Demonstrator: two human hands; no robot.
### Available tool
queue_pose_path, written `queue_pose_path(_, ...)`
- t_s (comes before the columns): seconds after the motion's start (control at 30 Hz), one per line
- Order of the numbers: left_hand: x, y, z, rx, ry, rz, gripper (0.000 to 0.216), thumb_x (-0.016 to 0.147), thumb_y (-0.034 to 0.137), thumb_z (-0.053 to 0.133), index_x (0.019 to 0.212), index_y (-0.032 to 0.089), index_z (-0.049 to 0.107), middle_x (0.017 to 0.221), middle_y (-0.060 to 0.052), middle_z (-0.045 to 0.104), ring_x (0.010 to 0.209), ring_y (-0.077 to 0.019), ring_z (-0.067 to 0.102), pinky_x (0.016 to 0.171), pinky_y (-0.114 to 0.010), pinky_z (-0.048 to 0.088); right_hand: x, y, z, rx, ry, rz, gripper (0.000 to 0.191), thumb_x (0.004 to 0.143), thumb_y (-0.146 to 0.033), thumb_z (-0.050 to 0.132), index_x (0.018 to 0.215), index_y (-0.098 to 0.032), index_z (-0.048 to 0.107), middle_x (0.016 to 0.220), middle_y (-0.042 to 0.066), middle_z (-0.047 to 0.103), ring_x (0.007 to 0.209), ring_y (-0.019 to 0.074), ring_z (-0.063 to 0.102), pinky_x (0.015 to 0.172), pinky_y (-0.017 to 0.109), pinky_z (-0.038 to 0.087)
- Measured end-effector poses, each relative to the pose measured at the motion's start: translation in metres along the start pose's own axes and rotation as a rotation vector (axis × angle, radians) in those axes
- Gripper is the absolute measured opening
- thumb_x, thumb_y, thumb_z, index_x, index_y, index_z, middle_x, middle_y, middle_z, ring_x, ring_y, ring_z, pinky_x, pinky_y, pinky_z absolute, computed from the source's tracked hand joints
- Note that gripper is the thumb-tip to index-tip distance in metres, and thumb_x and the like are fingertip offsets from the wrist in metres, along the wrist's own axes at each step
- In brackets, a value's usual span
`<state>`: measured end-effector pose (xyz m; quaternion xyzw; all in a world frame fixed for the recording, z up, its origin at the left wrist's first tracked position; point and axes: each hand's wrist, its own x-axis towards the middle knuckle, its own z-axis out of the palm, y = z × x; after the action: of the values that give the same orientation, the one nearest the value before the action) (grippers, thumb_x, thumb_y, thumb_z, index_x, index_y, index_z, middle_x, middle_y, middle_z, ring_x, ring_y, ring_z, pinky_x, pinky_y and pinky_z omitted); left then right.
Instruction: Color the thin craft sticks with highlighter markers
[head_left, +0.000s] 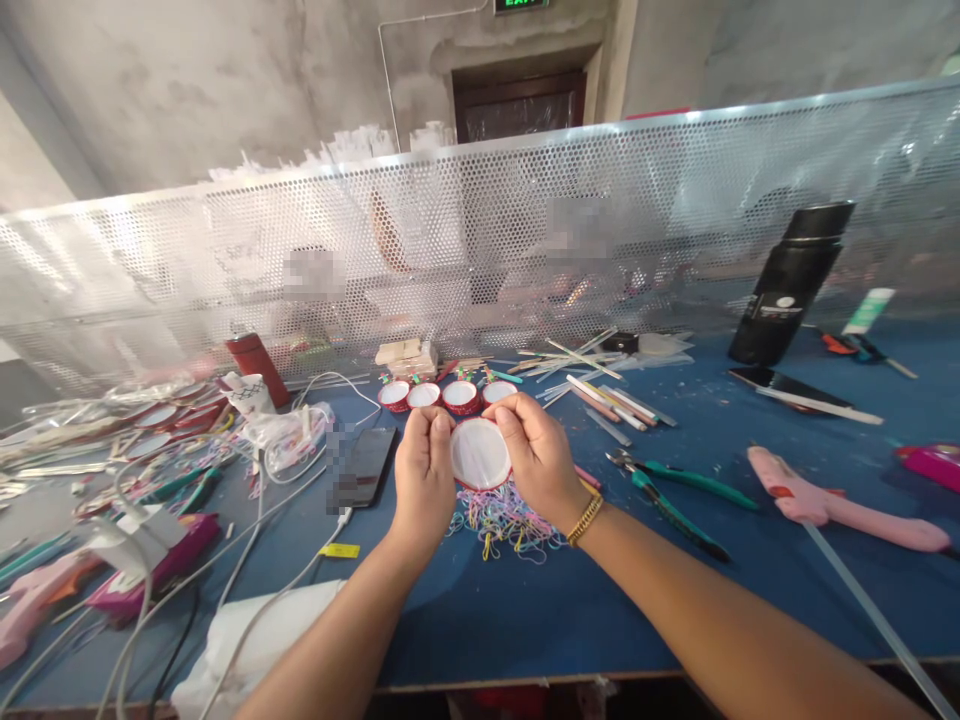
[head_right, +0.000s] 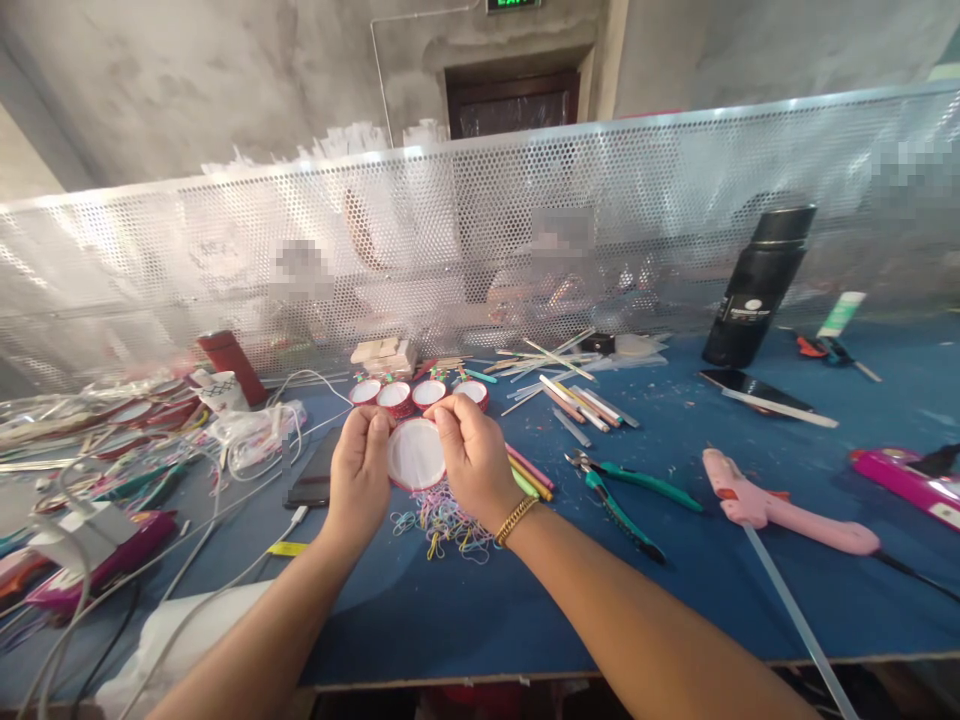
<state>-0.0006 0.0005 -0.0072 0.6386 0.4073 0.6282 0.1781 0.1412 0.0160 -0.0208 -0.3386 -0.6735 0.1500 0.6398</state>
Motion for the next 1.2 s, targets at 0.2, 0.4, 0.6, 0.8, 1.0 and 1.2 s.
queue_pose_path(0.2,-0.004,-0.001,-0.003,0.033,-0.091,-0.002,0.026,0.102,0.042,0.045,0.107,0.022,0.062,0.089,-0.003,0.066,0.069,-0.0152,0.054,0.063,-0.025,0.041,0.003,0.004,-0.002,-0.016,0.025,-0.002,0.023,0.102,-0.033,0.045,0.091,-0.022,0.062,0.084,0.002,0.069,0.075,0.0149,0.063,0.07,0.027,0.048)
queue_pose_path(0.4,-0.008,-0.009,0.0,0.195,-0.219,0.022,0.025,0.1,0.038,0.049,0.12,0.023,0.055,0.103,-0.005,0.07,0.078,-0.0175,0.062,0.068,-0.027,0.048,0.006,0.008,-0.005,-0.034,0.08,0.003,0.024,0.101,-0.034,0.044,0.088,-0.022,0.061,0.085,0.003,0.07,0.073,0.0153,0.062,0.068,0.028,0.048)
queue_pose_path(0.6,-0.008,-0.011,-0.002,0.226,-0.236,0.04,0.031,0.1,0.043,0.049,0.122,0.022,0.051,0.106,-0.008,0.07,0.084,-0.0201,0.066,0.07,-0.03,0.05,0.007,0.008,-0.005,-0.032,0.088,0.048,0.025,0.101,-0.035,0.044,0.085,-0.022,0.06,0.083,0.003,0.069,0.073,0.0162,0.062,0.068,0.029,0.048)
queue_pose_path(0.8,-0.009,-0.008,-0.003,0.235,-0.338,0.094,0.056,0.094,0.049,0.061,0.139,0.019,0.046,0.109,-0.011,0.07,0.084,-0.0221,0.066,0.069,-0.032,0.052,0.012,0.014,-0.01,0.027,0.09,0.128,0.026,0.098,-0.039,0.048,0.085,-0.022,0.062,0.082,0.003,0.07,0.071,0.016,0.061,0.065,0.029,0.047)
queue_pose_path(1.0,-0.009,-0.008,-0.003,0.248,-0.326,0.167,0.054,0.093,0.045,0.063,0.14,0.022,0.049,0.105,-0.011,0.07,0.088,-0.0244,0.067,0.069,-0.034,0.054,0.015,0.015,-0.012,0.061,0.072,0.158,0.028,0.097,-0.042,0.048,0.084,-0.021,0.062,0.081,0.004,0.07,0.07,0.016,0.061,0.062,0.028,0.046)
queue_pose_path(1.2,-0.008,-0.007,-0.002,0.265,-0.381,0.097,0.065,0.087,0.047,0.071,0.141,0.02,0.047,0.09,-0.005,0.067,0.068,-0.0182,0.06,0.058,-0.03,0.05,0.016,0.016,-0.015,0.061,0.056,0.163,0.028,0.096,-0.042,0.049,0.083,-0.021,0.062,0.081,0.004,0.069,0.073,0.017,0.062,0.066,0.03,0.047)
